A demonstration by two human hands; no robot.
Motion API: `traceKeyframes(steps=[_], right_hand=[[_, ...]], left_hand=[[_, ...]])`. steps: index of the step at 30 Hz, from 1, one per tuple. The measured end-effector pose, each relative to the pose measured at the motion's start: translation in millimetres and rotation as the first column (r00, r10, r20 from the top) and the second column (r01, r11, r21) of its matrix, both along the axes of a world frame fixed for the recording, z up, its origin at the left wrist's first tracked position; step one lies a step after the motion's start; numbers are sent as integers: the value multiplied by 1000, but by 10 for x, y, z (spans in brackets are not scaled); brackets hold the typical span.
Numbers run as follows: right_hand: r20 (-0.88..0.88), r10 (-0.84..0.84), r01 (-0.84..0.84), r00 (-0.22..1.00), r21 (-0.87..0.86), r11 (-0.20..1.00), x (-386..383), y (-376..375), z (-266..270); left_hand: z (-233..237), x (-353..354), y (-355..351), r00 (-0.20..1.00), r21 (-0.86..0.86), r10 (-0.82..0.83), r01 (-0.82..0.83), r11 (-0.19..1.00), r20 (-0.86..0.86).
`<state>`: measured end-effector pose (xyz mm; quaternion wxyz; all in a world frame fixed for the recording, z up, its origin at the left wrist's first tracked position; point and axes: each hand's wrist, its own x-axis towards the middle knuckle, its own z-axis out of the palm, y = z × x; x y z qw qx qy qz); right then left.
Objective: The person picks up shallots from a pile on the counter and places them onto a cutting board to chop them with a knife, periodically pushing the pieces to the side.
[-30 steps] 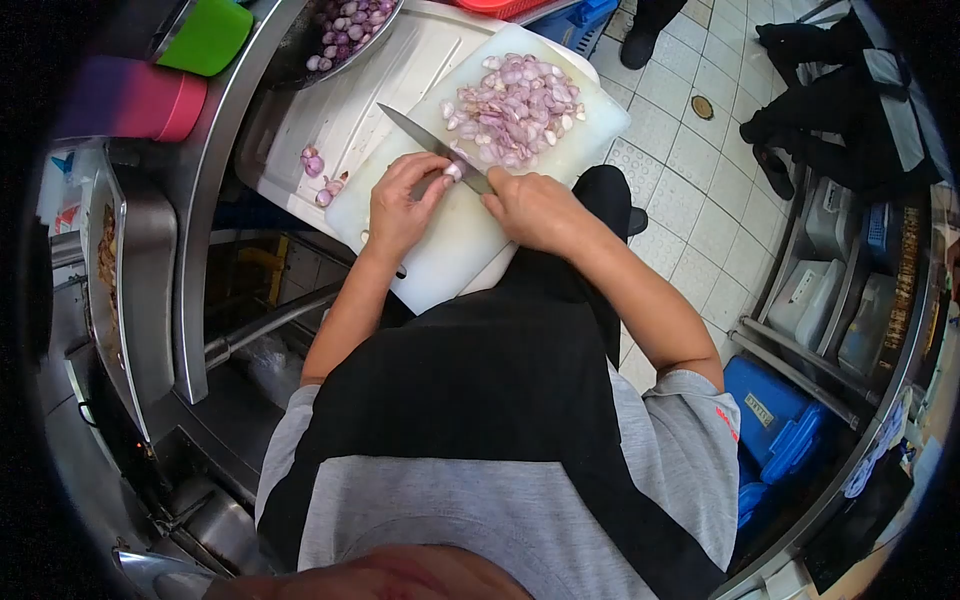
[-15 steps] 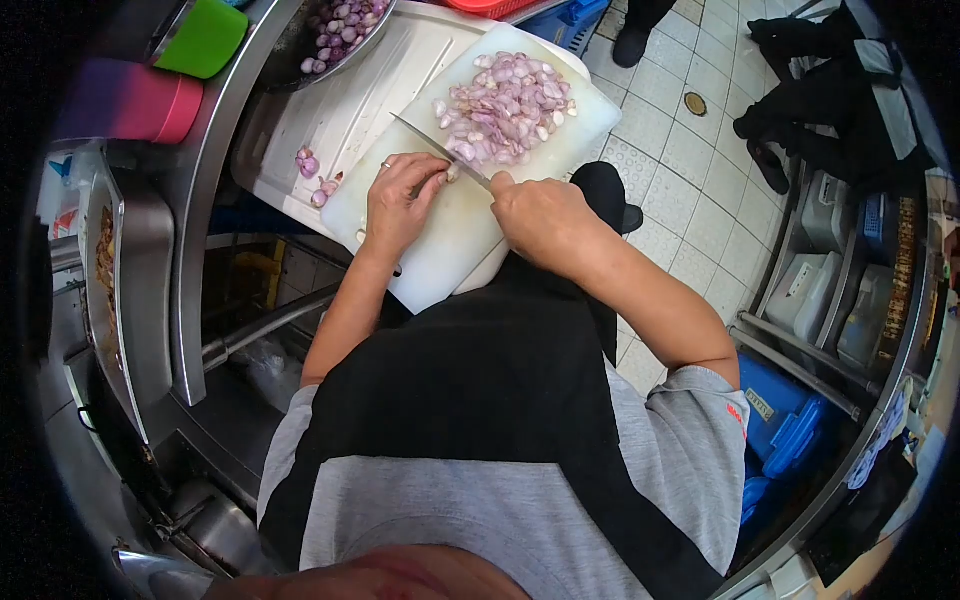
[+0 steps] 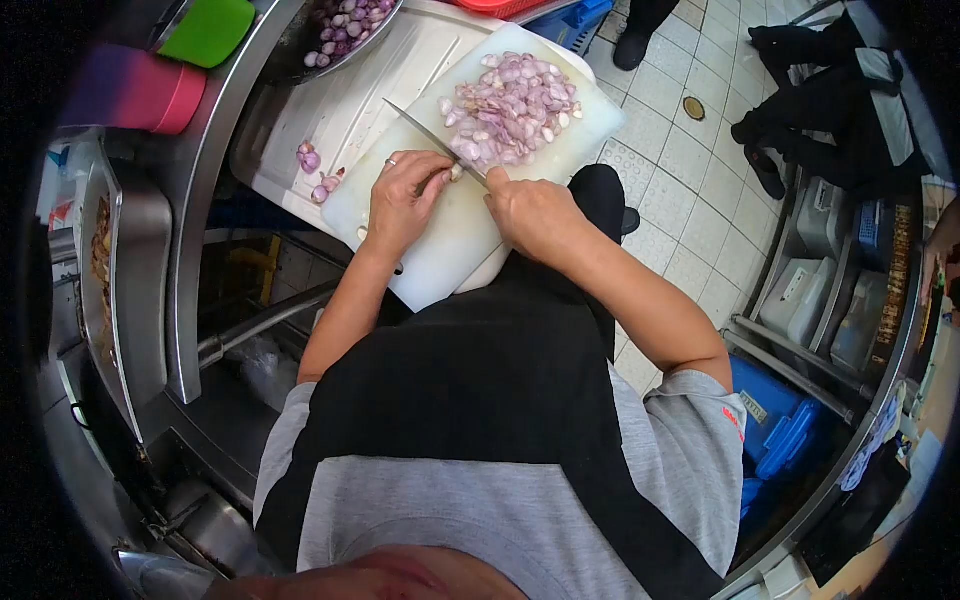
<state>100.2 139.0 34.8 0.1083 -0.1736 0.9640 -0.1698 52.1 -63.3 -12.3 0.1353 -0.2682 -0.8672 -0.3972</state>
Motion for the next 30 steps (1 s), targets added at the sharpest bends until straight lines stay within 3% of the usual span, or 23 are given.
traceKeyframes(steps=[3,6,12,17,21,24,27,30], right_hand=[[-8,35,-35,999,-18,999,-34,28,124],[106,31,-36,994,38,999,7,26,244],[17,0,1,1000,-29,1000,-64,-32,60],[128,3,-6,992,22,1000,-1,5,303],[71,-37,40,997,-39,998,-52,-53,1],[45,22,-19,999,-55,998,-97,3,141],[129,55,-56,990,3,998,-56,7,257],[171,-100,108,980,-38,993,-52,-112,-17]], left_hand=[[-2,5,-9,1000,20,-5,5,1000,6],[-18,14,-2,1000,19,8,-8,1000,9],[-22,4,-9,1000,22,5,-5,1000,-10],[-31,3,-9,1000,14,10,-10,1000,-20],[-26,1,-8,1000,30,20,-20,999,-17],[-42,-6,-29,1000,18,2,-2,1000,1],[-49,4,-30,1000,9,15,-15,1000,-3],[-56,0,-35,1000,-2,12,-12,1000,7]])
